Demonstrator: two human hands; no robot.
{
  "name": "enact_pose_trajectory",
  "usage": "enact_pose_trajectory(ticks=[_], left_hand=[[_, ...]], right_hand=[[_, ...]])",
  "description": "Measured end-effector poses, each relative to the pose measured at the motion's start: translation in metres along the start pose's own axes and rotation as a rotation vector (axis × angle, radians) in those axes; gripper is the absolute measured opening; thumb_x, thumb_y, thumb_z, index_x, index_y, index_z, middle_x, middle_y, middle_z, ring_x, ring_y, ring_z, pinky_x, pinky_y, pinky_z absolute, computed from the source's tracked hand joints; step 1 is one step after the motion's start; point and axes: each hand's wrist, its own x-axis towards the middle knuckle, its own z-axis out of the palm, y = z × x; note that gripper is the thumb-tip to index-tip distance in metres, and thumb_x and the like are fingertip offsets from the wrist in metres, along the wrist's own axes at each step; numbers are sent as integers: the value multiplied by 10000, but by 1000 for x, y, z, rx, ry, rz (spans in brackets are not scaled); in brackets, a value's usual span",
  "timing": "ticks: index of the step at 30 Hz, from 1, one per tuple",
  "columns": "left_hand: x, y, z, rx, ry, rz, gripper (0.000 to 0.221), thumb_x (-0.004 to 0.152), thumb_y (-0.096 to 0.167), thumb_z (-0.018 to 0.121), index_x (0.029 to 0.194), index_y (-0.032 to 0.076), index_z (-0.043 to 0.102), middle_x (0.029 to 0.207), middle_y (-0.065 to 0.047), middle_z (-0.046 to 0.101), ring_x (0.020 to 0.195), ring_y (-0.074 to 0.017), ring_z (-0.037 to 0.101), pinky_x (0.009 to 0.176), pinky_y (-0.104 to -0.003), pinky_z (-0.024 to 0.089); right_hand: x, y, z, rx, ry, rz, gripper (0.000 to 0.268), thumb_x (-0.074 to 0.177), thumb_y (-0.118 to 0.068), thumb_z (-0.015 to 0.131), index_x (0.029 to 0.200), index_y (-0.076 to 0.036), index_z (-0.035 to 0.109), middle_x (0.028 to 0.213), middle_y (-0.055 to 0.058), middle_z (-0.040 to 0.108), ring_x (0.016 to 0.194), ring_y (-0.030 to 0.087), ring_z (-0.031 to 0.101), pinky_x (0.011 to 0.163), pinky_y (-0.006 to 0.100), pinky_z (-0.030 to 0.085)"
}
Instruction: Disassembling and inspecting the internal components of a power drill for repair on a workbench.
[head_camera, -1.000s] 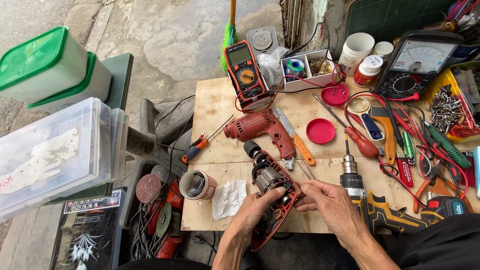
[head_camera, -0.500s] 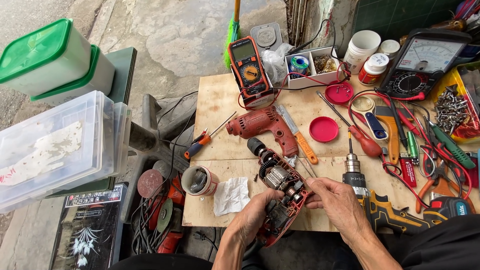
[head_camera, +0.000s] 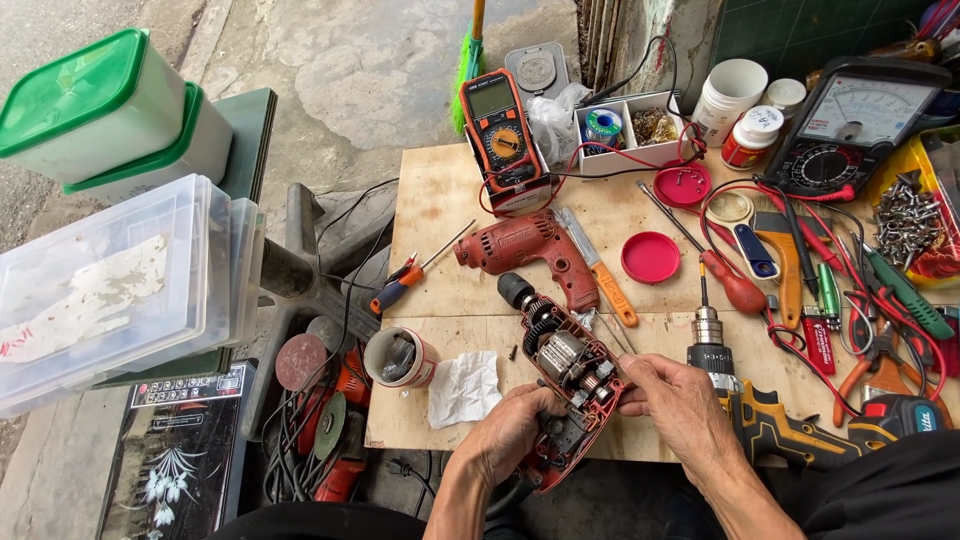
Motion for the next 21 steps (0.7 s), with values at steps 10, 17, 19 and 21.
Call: enact_pose_trajectory(ticks=[10,17,19,21], left_hand=[[2,-4,3,18,-115,69,262,928,212,783,1151,77,760,947,-63,807,759,-159,725,646,-302,575],[-4,1,1,18,-87,77,160,952,217,795,1035,85,762,863,-54,791,686,-146,698,589,-293,553],[-4,2,-2,11,-78,70,173,936,237,803,979,79,749,829,-65,780,658,-152,684,582,-296,544],[-5,2,-5,10,-80,89,179,911,250,801,950,100,710,792,-44,750,638,-137,650,582,-279,521]], right_hand=[[11,12,2,85,3,-13,362,1082,-195,670,1141,107,859,1125,211,864,830,342,764,818,410,640],[5,7,3,149,-15,-58,371,1085,-151,633,1185,120,866,1091,258,872,817,363,766,806,437,651],[-2,1,3,158,-21,-56,393,1091,-161,626,1223,116,872,1072,269,873,809,363,761,813,439,654],[-6,-3,4,167,-29,-62,412,1084,-164,632,1292,111,856,1081,283,869,813,368,759,806,441,662]])
